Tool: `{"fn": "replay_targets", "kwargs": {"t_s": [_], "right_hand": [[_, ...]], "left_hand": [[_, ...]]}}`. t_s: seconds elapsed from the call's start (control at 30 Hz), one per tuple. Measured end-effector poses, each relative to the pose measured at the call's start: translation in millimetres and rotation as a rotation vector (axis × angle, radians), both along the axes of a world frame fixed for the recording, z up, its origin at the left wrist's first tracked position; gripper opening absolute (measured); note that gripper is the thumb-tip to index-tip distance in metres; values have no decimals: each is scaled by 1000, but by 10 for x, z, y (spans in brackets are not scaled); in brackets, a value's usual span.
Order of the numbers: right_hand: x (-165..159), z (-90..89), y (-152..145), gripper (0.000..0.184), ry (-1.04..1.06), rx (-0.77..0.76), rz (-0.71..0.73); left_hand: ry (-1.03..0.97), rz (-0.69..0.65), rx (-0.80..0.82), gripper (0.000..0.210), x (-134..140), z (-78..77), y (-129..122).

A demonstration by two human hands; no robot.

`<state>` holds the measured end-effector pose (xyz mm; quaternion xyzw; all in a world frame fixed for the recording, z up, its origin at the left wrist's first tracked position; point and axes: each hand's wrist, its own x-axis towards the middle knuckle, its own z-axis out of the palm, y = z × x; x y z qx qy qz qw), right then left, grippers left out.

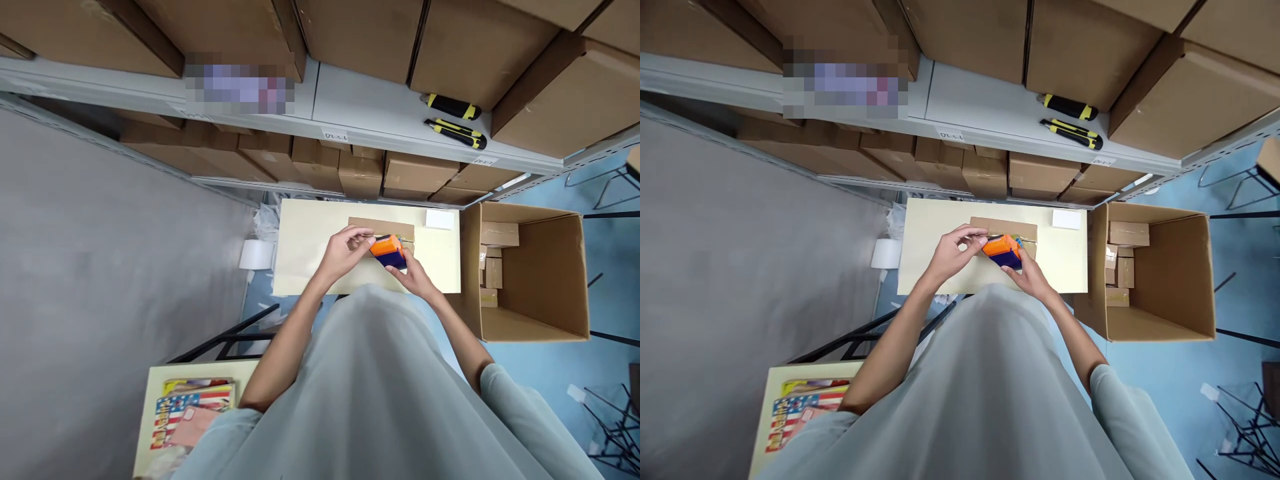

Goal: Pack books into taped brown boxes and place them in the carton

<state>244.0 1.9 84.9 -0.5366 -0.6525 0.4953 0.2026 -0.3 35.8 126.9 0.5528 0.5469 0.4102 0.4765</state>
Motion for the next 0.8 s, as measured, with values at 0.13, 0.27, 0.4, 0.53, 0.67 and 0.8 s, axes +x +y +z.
{"fn": "replay_targets", "kwargs": {"t_s": [0.13,0.27,0.4,0.53,0.67,0.8], "right_hand": [[46,50,29,49,-24,13,62],[93,126,62,48,-54,19,120],[132,199,84,43,-109,27,160],[153,269,106,43,-101,39,178],[156,333,129,43,-136,14,193],[112,407,134,43,-137,-45,184]], "left_hand": [[17,-25,-32,41,-48,10,-7],[38,-81,-63,40,-113,60,14],[38,-162,-94,37,-167,110,54],[17,-152,-135,39,-176,118,72],[-6,-118,-175,41,-145,74,38],[-44,-78,-208,45,-117,-28,-31]]}}
